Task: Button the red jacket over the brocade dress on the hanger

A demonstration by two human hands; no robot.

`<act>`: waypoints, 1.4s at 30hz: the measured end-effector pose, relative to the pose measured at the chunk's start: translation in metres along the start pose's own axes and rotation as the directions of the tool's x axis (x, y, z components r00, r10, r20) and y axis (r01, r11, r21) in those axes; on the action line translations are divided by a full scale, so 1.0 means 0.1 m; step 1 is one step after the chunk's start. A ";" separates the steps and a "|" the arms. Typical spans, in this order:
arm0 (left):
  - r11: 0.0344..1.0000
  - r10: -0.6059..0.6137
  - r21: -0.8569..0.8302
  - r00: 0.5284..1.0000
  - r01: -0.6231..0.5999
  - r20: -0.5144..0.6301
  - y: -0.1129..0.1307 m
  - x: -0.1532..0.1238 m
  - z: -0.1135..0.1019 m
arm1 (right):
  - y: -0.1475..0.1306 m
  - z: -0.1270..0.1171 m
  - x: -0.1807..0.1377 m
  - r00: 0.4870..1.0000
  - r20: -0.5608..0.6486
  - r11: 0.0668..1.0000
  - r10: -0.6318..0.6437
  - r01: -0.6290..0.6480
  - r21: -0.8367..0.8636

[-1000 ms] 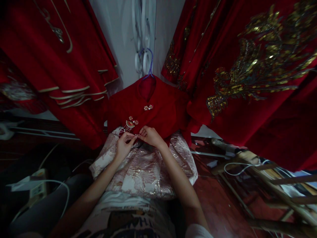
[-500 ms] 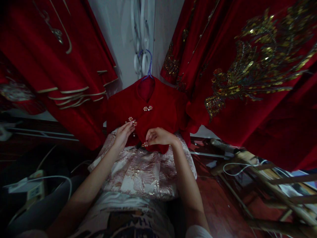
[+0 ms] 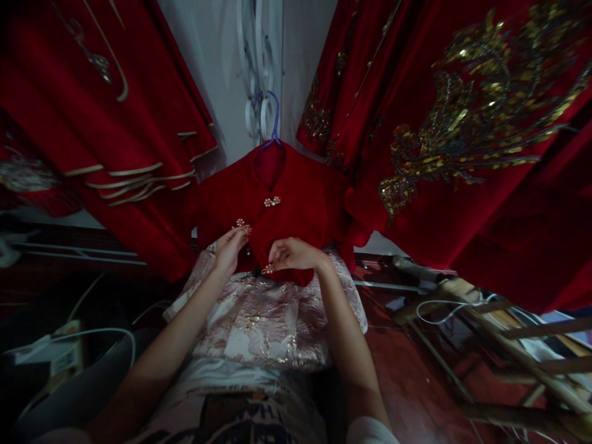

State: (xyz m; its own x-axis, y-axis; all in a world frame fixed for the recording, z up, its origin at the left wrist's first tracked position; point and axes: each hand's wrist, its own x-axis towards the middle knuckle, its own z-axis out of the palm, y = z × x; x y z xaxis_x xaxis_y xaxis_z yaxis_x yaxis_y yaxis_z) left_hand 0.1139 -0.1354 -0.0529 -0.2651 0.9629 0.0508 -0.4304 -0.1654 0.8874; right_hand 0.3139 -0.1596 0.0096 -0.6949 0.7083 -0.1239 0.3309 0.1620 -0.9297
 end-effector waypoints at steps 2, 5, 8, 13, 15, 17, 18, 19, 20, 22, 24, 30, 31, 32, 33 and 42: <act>0.999 -0.047 0.010 0.998 0.046 0.035 0.01 0.01 0.05 | -0.01 -0.01 -0.02 1.000 0.001 1.000 0.004 -0.004 0.005; 0.987 -0.062 0.159 0.978 0.030 0.200 0.11 0.04 0.18 | -0.04 -0.03 -0.07 0.999 0.025 0.999 0.046 -0.046 -0.007; 0.902 0.165 0.331 0.929 -0.278 0.331 0.28 0.12 0.35 | -0.06 -0.08 -0.14 0.990 0.098 0.994 0.100 -0.095 -0.050; 0.443 0.385 0.488 0.652 -0.752 0.653 0.58 0.34 0.59 | -0.03 -0.15 -0.19 0.984 0.124 0.990 0.131 -0.122 -0.075; 0.276 0.367 0.484 0.556 -0.830 0.745 0.66 0.41 0.64 | -0.03 -0.15 -0.20 0.984 0.120 0.990 0.131 -0.123 -0.073; 0.179 0.323 0.461 0.495 -0.869 0.807 0.74 0.45 0.68 | -0.04 -0.15 -0.21 0.984 0.120 0.990 0.132 -0.124 -0.069; 0.148 0.297 0.444 0.468 -0.884 0.832 0.77 0.47 0.71 | -0.05 -0.15 -0.22 0.984 0.121 0.990 0.133 -0.126 -0.066; 0.123 0.272 0.424 0.441 -0.897 0.855 0.80 0.48 0.73 | -0.07 -0.15 -0.23 0.984 0.120 0.990 0.133 -0.126 -0.060; 0.103 0.255 0.404 0.417 -0.909 0.873 0.82 0.49 0.74 | -0.08 -0.15 -0.23 0.984 0.115 0.990 0.133 -0.127 -0.052; 0.091 0.242 0.373 0.384 -0.923 0.891 0.87 0.50 0.77 | -0.11 -0.15 -0.25 0.988 0.089 0.991 0.128 -0.126 -0.034; 0.118 0.243 0.355 0.374 -0.927 0.895 0.89 0.51 0.78 | -0.13 -0.14 -0.25 0.993 0.041 0.994 0.110 -0.109 -0.025; 0.047 0.271 0.288 0.289 -0.957 0.918 0.84 0.58 0.75 | -0.14 -0.13 -0.19 0.969 -0.214 0.991 -0.120 0.103 -0.090; 0.009 0.276 0.284 0.275 -0.959 0.921 0.83 0.60 0.74 | -0.14 -0.13 -0.16 0.937 -0.300 0.981 -0.178 0.146 -0.128; -0.028 0.281 0.286 0.268 -0.958 0.922 0.82 0.62 0.73 | -0.15 -0.13 -0.13 0.889 -0.394 0.969 -0.234 0.178 -0.174; -0.062 0.282 0.294 0.266 -0.954 0.922 0.81 0.63 0.73 | -0.15 -0.14 -0.09 0.825 -0.488 0.955 -0.285 0.199 -0.221; -0.249 0.143 0.342 0.314 -0.906 0.938 0.99 0.52 0.69 | -0.34 -0.28 0.15 0.398 -0.795 0.874 -0.457 0.369 -0.317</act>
State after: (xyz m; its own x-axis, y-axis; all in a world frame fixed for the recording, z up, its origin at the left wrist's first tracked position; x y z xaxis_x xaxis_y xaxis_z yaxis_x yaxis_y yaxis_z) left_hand 0.1169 -0.0870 0.0691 0.6646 0.4794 0.5731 0.6424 -0.7583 -0.1107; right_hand 0.3105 -0.1353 0.0488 0.0799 0.7546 0.6513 0.2347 0.6208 -0.7480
